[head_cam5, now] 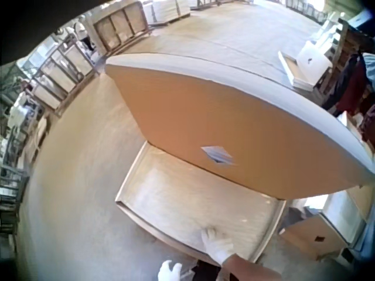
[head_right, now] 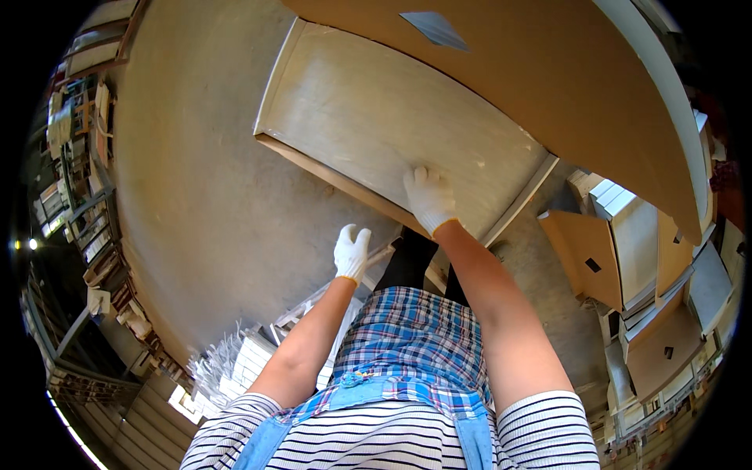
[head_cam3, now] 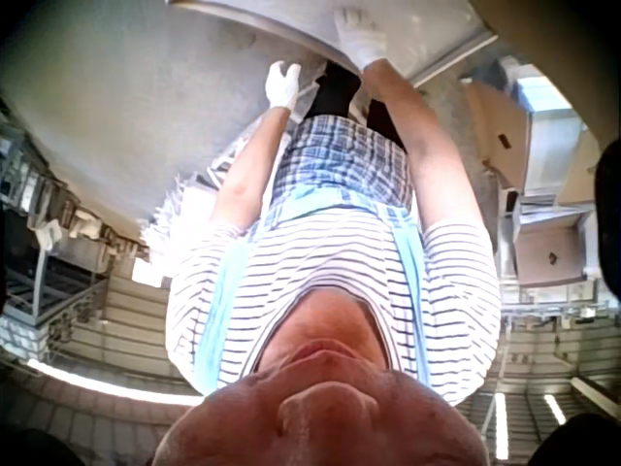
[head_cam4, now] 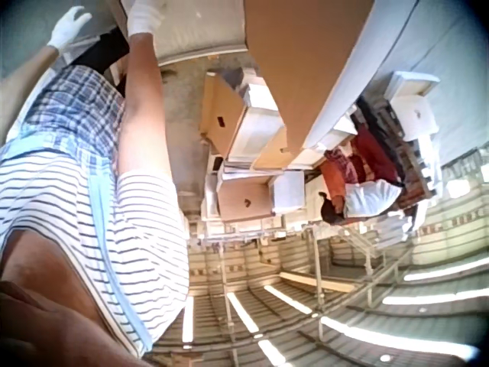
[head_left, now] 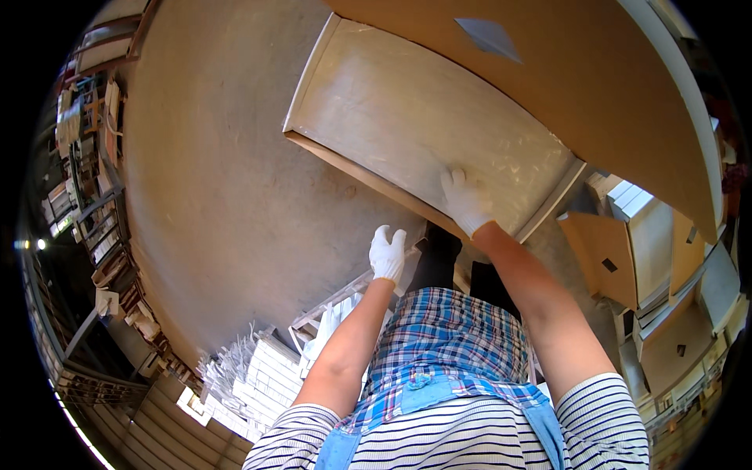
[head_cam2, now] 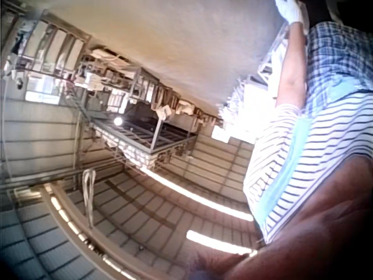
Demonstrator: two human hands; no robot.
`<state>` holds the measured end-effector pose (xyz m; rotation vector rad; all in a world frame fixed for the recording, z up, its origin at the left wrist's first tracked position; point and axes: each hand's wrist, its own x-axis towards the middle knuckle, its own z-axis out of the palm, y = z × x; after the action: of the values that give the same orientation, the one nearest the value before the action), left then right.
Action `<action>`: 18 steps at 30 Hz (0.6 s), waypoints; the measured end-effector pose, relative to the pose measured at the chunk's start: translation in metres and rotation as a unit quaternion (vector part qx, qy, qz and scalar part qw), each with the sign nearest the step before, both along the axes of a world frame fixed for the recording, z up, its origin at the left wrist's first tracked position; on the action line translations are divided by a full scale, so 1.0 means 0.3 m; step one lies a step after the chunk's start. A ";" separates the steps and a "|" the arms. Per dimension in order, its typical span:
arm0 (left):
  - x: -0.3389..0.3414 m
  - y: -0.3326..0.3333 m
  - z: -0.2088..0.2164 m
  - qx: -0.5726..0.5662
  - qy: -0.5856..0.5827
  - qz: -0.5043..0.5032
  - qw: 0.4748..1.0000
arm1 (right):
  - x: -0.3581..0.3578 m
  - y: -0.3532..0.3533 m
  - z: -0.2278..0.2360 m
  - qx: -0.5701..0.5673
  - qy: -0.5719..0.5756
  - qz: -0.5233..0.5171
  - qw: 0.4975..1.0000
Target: The person packs white furniture panels into cardboard boxes. They place a panel into a box, cover it with a plastic sheet, and then close the box flaps. This process is repeated for multiple panels in a warehouse setting.
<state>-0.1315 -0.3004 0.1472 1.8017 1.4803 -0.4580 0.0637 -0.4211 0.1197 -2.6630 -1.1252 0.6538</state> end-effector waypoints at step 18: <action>0.282 -0.290 0.142 0.222 -0.072 -0.431 0.872 | 0.010 -0.469 0.161 0.085 0.102 -0.066 0.989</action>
<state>-0.0468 -0.3872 0.1899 2.7774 0.6180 -0.3989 0.0668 -0.5617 0.1681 -2.4382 -0.8981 0.7510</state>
